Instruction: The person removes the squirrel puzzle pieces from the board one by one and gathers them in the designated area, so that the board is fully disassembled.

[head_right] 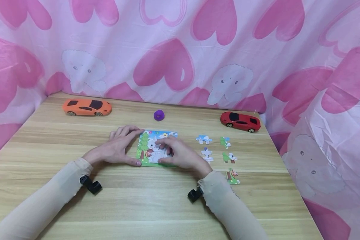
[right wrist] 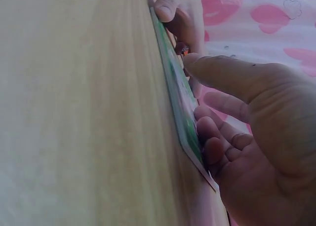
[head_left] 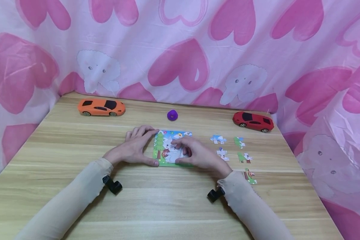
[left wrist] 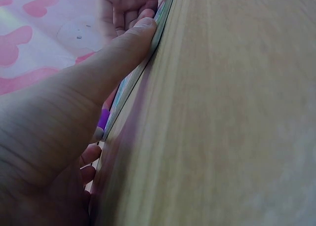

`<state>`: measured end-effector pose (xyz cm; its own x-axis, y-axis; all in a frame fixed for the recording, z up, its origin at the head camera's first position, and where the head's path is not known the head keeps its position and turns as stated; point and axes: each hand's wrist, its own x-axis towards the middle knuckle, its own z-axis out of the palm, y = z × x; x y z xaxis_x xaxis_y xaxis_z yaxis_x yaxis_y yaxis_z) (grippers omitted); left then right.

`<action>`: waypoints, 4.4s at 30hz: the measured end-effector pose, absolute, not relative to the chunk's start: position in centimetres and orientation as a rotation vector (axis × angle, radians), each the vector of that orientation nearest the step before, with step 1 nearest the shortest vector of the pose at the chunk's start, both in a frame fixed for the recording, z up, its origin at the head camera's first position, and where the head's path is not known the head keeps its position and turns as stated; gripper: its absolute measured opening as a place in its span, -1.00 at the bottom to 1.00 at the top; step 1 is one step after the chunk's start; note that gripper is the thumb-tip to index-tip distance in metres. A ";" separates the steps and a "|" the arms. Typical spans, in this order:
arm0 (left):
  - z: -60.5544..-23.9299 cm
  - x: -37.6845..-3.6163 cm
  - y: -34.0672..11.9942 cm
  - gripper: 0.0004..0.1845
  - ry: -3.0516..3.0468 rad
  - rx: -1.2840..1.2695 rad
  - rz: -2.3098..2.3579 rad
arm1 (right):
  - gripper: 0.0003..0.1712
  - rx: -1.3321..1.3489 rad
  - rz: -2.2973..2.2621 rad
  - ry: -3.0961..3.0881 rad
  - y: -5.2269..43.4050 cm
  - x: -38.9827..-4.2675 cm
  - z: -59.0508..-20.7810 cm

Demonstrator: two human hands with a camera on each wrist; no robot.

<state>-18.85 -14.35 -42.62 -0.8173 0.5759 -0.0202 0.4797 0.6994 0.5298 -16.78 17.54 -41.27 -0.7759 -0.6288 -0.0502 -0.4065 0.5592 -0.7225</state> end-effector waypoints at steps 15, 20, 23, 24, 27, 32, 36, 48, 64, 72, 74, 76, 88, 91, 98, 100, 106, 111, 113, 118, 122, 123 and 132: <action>-42.6 -18.7 -14.4 0.44 2.717 0.847 0.780 | -0.39 -0.880 -0.939 2.515 17.0 -16.4 -41.3; -42.5 -18.7 -14.4 0.45 2.720 0.848 0.774 | -0.43 -0.883 -0.935 2.501 17.0 -16.3 -41.3; -42.5 -18.7 -14.4 0.45 2.722 0.849 0.772 | -0.45 -0.886 -0.949 2.489 17.0 -16.3 -41.3; -42.6 -18.8 -14.4 0.45 2.722 0.850 0.773 | -0.45 -0.888 -0.952 2.486 17.0 -16.4 -41.4; -42.6 -18.8 -14.4 0.45 2.722 0.853 0.775 | -0.43 -0.893 -0.964 2.477 17.0 -16.4 -41.4; -42.6 -18.8 -14.4 0.45 2.719 0.852 0.780 | -0.41 -0.894 -0.964 2.472 17.0 -16.5 -41.5; -42.5 -18.7 -14.3 0.44 2.717 0.850 0.782 | -0.39 -0.903 -0.950 2.472 17.1 -16.4 -41.4; -42.4 -18.7 -14.3 0.45 2.715 0.844 0.783 | -0.43 -0.865 -0.944 2.468 17.1 -16.4 -41.1; -42.5 -18.8 -14.5 0.45 2.715 0.843 0.782 | -0.46 -0.822 -1.066 2.453 17.9 -16.6 -40.4; -42.6 -18.7 -14.3 0.44 2.716 0.854 0.797 | -0.47 -0.805 -1.148 2.510 19.4 -17.0 -38.8; -42.7 -18.7 -14.3 0.44 2.712 0.854 0.803 | -0.47 -0.827 -1.176 2.521 19.9 -17.0 -38.4; -42.7 -18.7 -14.3 0.44 2.711 0.853 0.805 | -0.46 -0.824 -1.191 2.542 20.4 -17.1 -37.9; -42.6 -18.9 -14.4 0.46 2.714 0.854 0.788 | -0.43 -0.823 -1.193 2.625 23.4 -16.9 -36.5; -42.5 -18.8 -14.5 0.45 2.712 0.860 0.792 | -0.42 -0.816 -1.193 2.651 24.4 -16.7 -36.4; -42.5 -18.8 -14.5 0.44 2.711 0.856 0.791 | -0.40 -0.871 -1.232 2.712 27.0 -16.1 -36.3; -42.5 -18.7 -14.5 0.44 2.710 0.852 0.793 | -0.40 -0.883 -1.239 2.726 27.7 -15.8 -36.1; -42.6 -18.8 -14.6 0.43 2.713 0.849 0.796 | -0.40 -0.875 -1.226 2.769 29.2 -15.1 -35.6; -42.6 -18.8 -14.5 0.44 2.706 0.847 0.799 | -0.42 -0.840 -1.212 2.781 30.2 -14.3 -35.5; -42.6 -18.8 -14.5 0.45 2.705 0.846 0.798 | -0.42 -0.832 -1.211 2.778 30.6 -14.0 -35.6; -42.6 -18.9 -14.4 0.46 2.704 0.836 0.788 | -0.42 -0.837 -1.226 2.771 31.4 -13.2 -36.2; -42.6 -18.9 -14.4 0.46 2.701 0.832 0.785 | -0.41 -0.813 -1.226 2.773 32.1 -12.5 -36.9; -42.6 -18.9 -14.4 0.46 2.703 0.830 0.784 | -0.42 -0.802 -1.220 2.772 32.3 -12.3 -37.1; -42.9 -18.9 -14.5 0.45 2.706 0.826 0.776 | -0.40 -0.747 -1.169 2.712 33.4 -10.7 -38.8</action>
